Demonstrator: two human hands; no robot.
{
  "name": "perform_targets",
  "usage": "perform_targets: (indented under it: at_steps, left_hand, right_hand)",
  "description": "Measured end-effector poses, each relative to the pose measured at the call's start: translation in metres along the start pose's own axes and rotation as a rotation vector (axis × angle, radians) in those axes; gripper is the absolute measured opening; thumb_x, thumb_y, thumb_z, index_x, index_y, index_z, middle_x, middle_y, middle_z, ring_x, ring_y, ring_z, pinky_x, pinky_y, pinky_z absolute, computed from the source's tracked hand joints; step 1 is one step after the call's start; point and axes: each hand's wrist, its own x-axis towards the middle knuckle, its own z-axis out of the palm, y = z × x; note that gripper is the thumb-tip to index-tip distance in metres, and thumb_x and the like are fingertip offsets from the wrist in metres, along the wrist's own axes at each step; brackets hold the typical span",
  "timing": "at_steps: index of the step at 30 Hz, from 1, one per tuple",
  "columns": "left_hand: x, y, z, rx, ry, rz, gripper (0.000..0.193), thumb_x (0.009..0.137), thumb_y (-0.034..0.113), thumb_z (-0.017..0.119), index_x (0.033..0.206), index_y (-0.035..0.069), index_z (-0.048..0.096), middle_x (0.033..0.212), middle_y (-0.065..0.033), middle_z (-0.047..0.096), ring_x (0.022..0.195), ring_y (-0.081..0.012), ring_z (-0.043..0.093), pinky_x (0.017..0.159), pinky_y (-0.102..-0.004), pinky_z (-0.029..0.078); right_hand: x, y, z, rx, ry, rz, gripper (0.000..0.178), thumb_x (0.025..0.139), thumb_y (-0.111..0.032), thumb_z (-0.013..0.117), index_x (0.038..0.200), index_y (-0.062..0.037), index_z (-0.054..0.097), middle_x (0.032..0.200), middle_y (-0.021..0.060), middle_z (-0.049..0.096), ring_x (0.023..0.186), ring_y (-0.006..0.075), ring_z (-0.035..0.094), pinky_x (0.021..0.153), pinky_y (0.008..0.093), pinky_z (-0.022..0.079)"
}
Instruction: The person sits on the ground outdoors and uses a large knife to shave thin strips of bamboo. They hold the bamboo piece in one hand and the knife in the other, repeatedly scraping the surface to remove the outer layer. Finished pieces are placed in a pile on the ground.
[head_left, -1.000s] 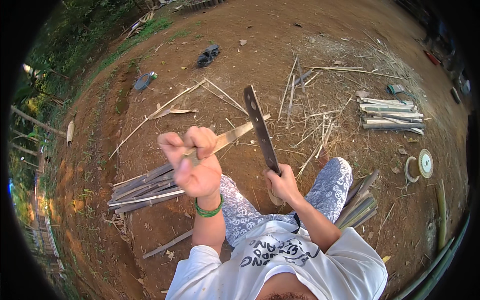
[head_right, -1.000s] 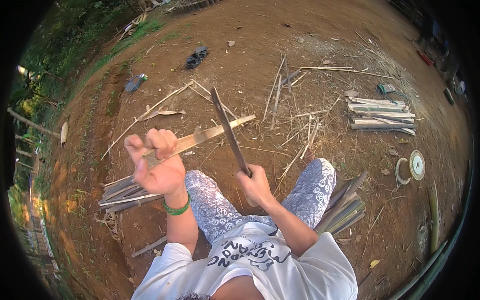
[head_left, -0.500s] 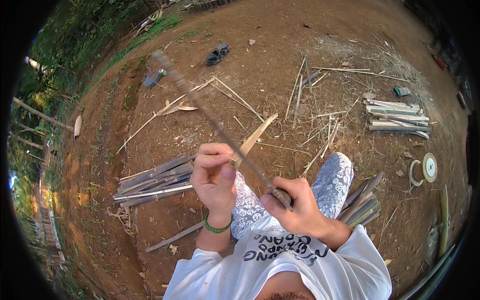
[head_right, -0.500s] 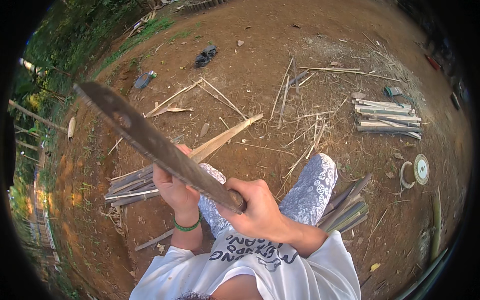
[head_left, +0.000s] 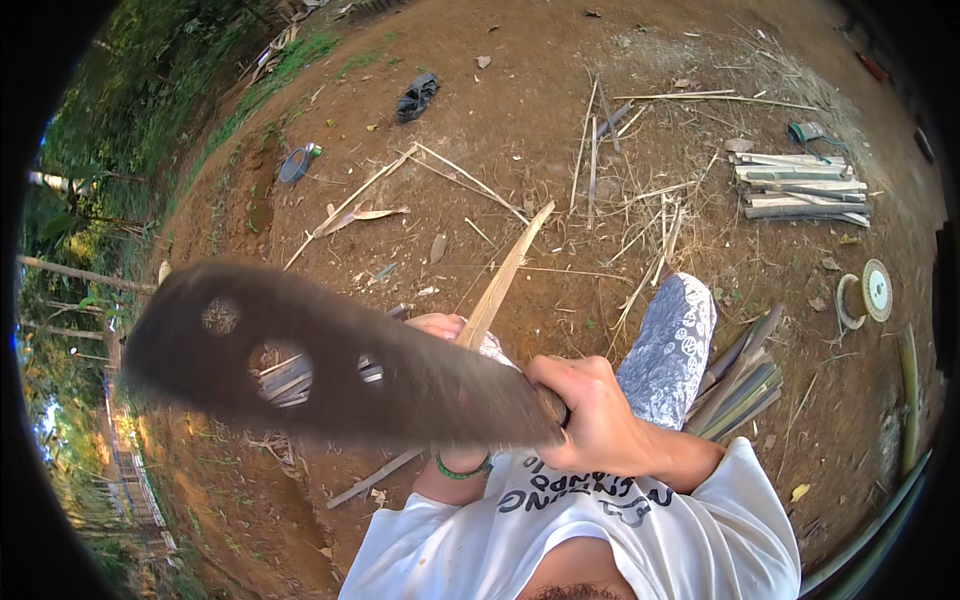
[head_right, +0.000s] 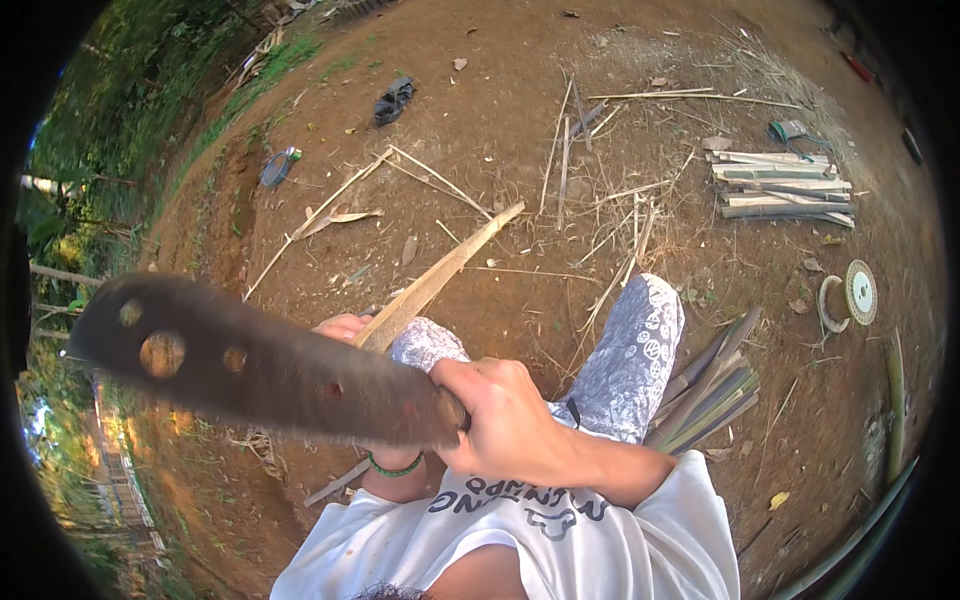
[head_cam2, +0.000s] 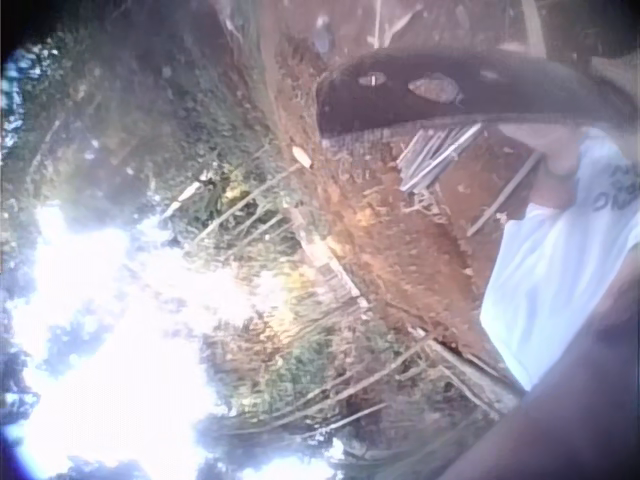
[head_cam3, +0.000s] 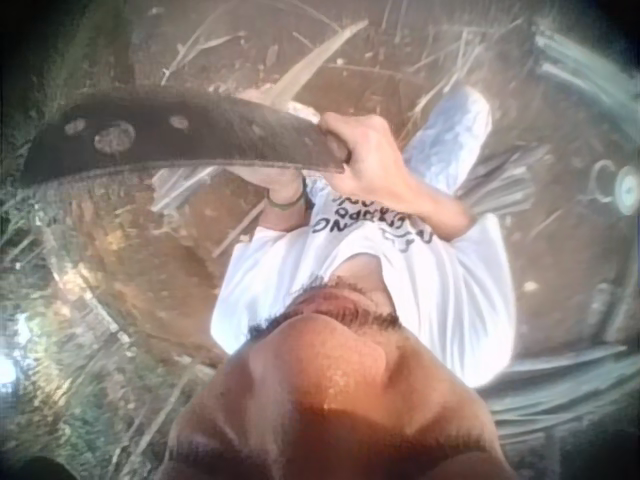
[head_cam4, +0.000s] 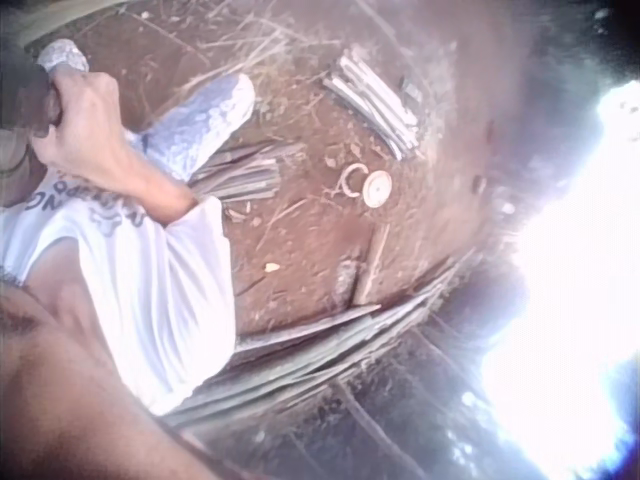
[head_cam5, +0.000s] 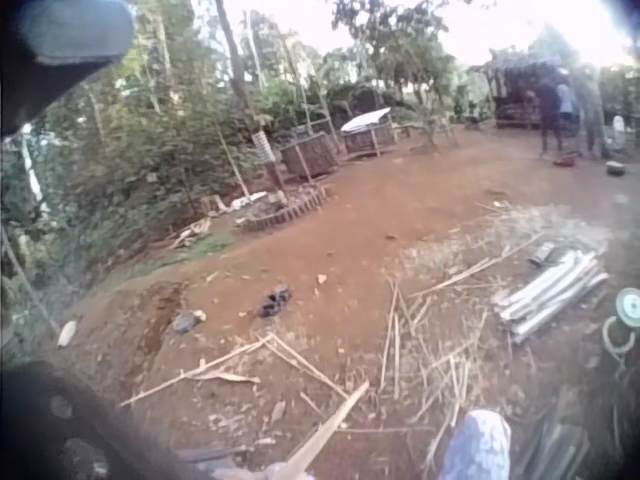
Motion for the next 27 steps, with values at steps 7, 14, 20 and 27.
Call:
perform_targets:
  at_steps: [7, 14, 20, 27]
  left_hand:
    - [-0.004, -0.002, 0.005, -0.058, 0.239, 0.000, 0.021, 0.089, 0.019, 0.070, 0.094, 0.005, 0.056, 0.091, -0.0094, 0.054, 0.085, -0.0215, 0.056, 0.079, -0.0397, 0.048]
    - [0.000, -0.007, -0.003, 0.159, 0.232, -0.028, 0.025, 0.090, 0.022, 0.067, 0.104, 0.005, 0.056, 0.102, -0.0121, 0.056, 0.092, -0.0231, 0.058, 0.080, -0.0384, 0.048]
    - [0.003, -0.004, 0.002, 0.047, 0.167, 0.053, 0.020, 0.094, 0.025, 0.062, 0.100, 0.006, 0.056, 0.105, -0.0125, 0.056, 0.090, -0.0232, 0.058, 0.079, -0.0376, 0.048]
    - [-0.004, -0.002, -0.003, 0.042, 0.176, -0.023, 0.024, 0.096, 0.026, 0.059, 0.102, 0.004, 0.053, 0.106, -0.0105, 0.053, 0.099, -0.0244, 0.055, 0.091, -0.0427, 0.045]
  right_hand:
    - [0.002, 0.019, 0.007, 0.070, 0.009, 0.100, 0.012, 0.074, -0.007, 0.066, 0.078, 0.0027, 0.060, 0.057, 0.0200, 0.052, 0.049, 0.0343, 0.057, 0.049, 0.0393, 0.045]
    - [0.006, 0.018, 0.010, 0.068, -0.062, 0.212, 0.019, 0.073, -0.013, 0.071, 0.081, 0.0016, 0.061, 0.061, 0.0220, 0.059, 0.057, 0.0399, 0.063, 0.054, 0.0423, 0.049]
    - [0.008, 0.050, 0.015, 0.045, -0.009, 0.390, 0.017, 0.071, -0.008, 0.070, 0.079, 0.0037, 0.061, 0.061, 0.0203, 0.056, 0.056, 0.0384, 0.061, 0.053, 0.0391, 0.047]
    - [0.014, 0.058, 0.013, 0.063, -0.043, 0.337, 0.019, 0.076, -0.014, 0.069, 0.078, 0.0043, 0.063, 0.060, 0.0255, 0.057, 0.058, 0.0430, 0.062, 0.054, 0.0446, 0.050]
